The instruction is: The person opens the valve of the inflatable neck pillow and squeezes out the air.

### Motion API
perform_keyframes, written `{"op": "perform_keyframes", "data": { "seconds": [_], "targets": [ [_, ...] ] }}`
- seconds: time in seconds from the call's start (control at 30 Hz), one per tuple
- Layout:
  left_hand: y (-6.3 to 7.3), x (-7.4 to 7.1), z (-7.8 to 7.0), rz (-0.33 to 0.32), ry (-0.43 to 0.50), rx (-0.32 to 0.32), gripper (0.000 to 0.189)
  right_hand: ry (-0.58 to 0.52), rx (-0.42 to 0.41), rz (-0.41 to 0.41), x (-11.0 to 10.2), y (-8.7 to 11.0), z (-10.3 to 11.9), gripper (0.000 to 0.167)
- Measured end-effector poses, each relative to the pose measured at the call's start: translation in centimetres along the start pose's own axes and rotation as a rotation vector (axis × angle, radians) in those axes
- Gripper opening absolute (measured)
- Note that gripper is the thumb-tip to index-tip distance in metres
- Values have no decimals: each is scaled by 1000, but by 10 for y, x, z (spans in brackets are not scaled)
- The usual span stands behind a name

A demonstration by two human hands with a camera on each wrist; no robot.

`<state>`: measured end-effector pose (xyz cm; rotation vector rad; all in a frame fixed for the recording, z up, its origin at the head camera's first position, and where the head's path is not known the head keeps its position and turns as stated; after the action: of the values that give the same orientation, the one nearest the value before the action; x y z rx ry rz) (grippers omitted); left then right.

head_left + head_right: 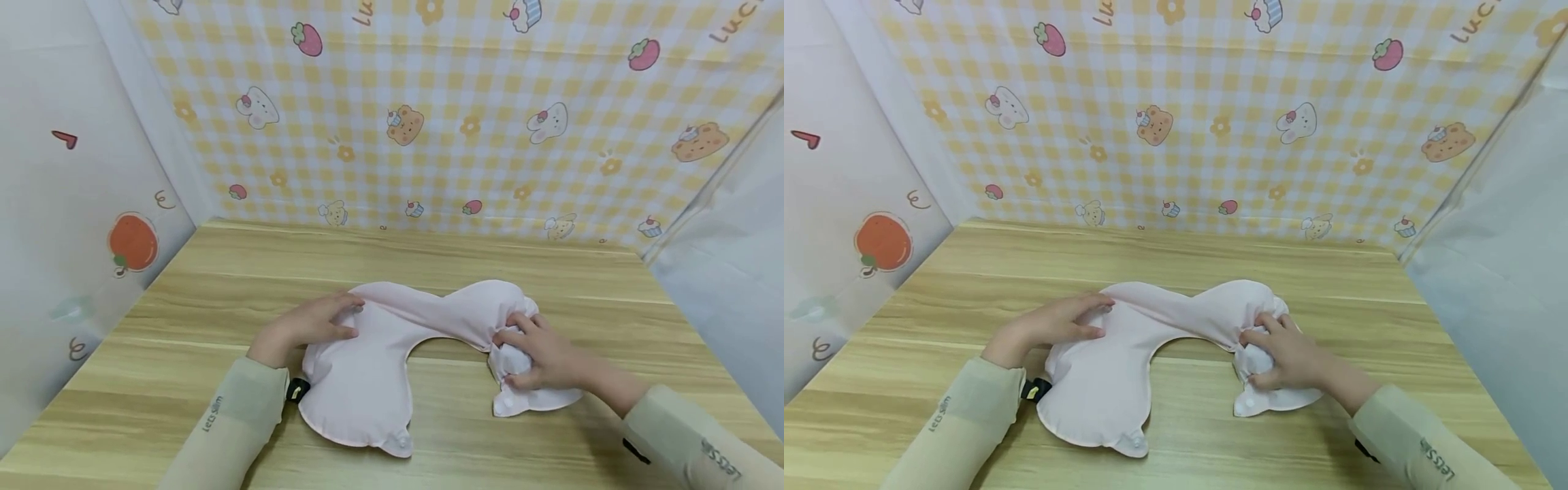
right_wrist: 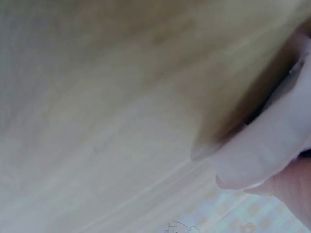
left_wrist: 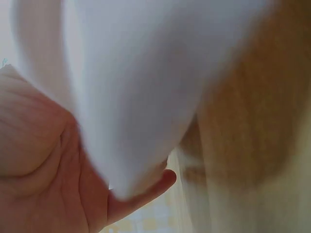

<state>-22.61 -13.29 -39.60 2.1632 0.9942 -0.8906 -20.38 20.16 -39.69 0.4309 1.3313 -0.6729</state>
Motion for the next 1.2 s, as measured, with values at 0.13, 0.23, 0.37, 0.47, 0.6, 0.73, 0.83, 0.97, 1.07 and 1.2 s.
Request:
{"op": "perform_keyframes", "data": {
  "seconds": [0.13,0.23,0.37,0.47,0.6,0.73,0.83,0.97,1.07,1.2],
  "targets": [
    [0,1,0,2,-35,11,56,-36,29,23,-2,-1,0,44],
    [0,0,-1,9,-48,17,56,-40,116,31,-1,1,-4,40],
    [0,0,-2,18,-58,15,58,-5,181,19,3,0,-5,41],
    [1,0,-1,21,-45,3,59,23,134,10,6,-4,-1,43],
    [2,0,-1,26,-22,-5,58,64,53,-9,7,-7,7,35],
    [3,0,-3,31,-23,-9,59,74,41,-37,5,-5,8,24],
    [2,0,-3,33,-23,-15,59,62,57,-38,4,-6,7,20],
    [2,0,-3,37,-18,-13,58,44,67,-22,5,-8,7,17],
    [3,0,-3,41,-21,-8,57,36,74,-10,6,-9,6,17],
    [1,0,-2,44,-22,-11,56,29,88,-2,7,-11,5,18]
  ]
}}
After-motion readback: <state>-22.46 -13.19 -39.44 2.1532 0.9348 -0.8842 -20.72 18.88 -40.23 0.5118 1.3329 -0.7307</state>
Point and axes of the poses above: each hand's wrist, its own y-axis away from the middle knuckle, its own x-axis out of the palm, z = x × y, the point moved 7 cm from there along -y, towards the middle knuckle, and after that the axes turned 5 degrees about z, right-handed, at the moved point
